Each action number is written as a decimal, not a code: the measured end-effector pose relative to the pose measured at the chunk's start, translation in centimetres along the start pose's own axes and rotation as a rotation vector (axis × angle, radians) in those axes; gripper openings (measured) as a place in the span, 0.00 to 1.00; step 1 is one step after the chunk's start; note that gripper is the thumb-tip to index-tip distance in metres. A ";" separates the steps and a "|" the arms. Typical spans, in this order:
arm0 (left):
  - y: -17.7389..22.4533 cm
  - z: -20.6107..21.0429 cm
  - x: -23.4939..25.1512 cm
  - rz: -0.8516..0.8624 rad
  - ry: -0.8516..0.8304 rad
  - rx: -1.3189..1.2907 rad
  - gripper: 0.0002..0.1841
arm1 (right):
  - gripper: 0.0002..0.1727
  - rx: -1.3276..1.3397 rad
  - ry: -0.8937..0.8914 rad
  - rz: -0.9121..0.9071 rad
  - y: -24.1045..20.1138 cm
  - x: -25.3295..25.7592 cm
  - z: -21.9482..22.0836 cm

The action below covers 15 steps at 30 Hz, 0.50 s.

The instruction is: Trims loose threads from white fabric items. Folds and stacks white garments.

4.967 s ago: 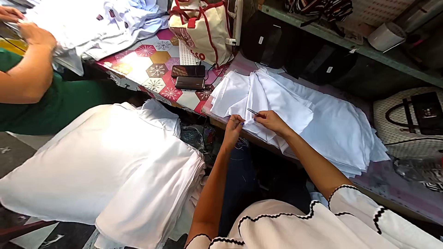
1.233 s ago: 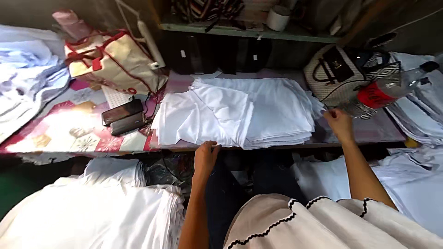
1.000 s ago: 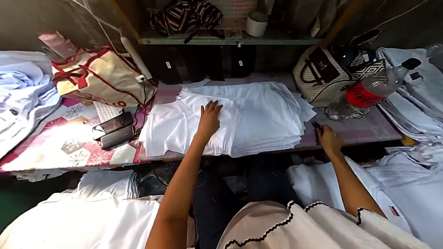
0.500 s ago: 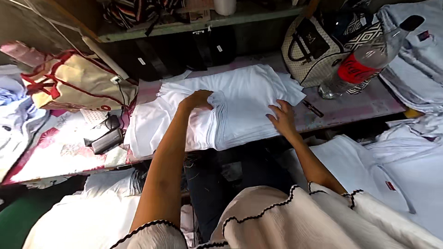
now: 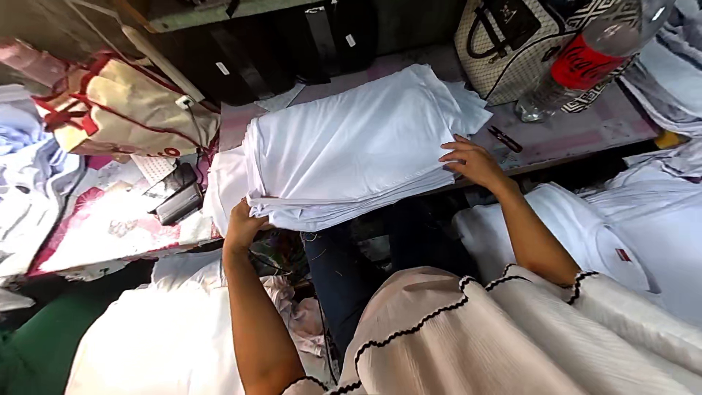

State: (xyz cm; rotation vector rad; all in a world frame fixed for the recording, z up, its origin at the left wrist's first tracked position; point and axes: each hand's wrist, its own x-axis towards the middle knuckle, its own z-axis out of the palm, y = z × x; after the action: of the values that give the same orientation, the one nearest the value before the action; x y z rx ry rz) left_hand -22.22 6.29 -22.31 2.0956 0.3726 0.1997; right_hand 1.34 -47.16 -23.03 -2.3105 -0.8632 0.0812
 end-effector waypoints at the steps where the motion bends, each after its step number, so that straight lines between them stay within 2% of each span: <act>1: -0.1 -0.1 -0.2 0.008 -0.001 -0.018 0.29 | 0.09 -0.003 0.033 0.008 -0.1 -0.1 -0.4; 4: -0.6 -0.4 -0.9 0.059 -0.008 -0.042 0.29 | 0.09 -0.030 0.086 0.073 0.3 -0.4 -1.4; 6: 0.1 -0.6 -1.3 0.074 -0.024 0.022 0.24 | 0.09 -0.098 0.080 0.110 0.2 -0.5 -1.9; 9: 5.4 0.0 -1.3 0.032 0.032 0.381 0.15 | 0.09 -0.211 0.082 0.154 -0.5 -0.4 -2.1; 11: 12.0 2.9 -0.5 -0.014 0.099 0.614 0.15 | 0.10 -0.207 0.177 0.155 -1.1 -0.4 -1.9; 12: 15.4 5.3 0.1 0.033 0.111 0.623 0.16 | 0.09 -0.179 0.255 0.126 -1.5 -0.2 -1.7; 14: 21.2 11.8 1.6 0.225 0.033 0.514 0.17 | 0.07 -0.100 0.403 0.028 -2.4 0.1 -1.6; 15: 22.7 15.6 2.6 0.382 -0.048 0.444 0.18 | 0.06 -0.038 0.446 -0.022 -3.1 0.3 -1.7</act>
State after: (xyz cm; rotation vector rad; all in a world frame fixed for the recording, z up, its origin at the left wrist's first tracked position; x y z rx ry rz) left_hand -11.07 -16.50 -11.15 2.5956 -0.0248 0.3124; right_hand 0.28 -46.25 -19.79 -2.2252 -0.6614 -0.4467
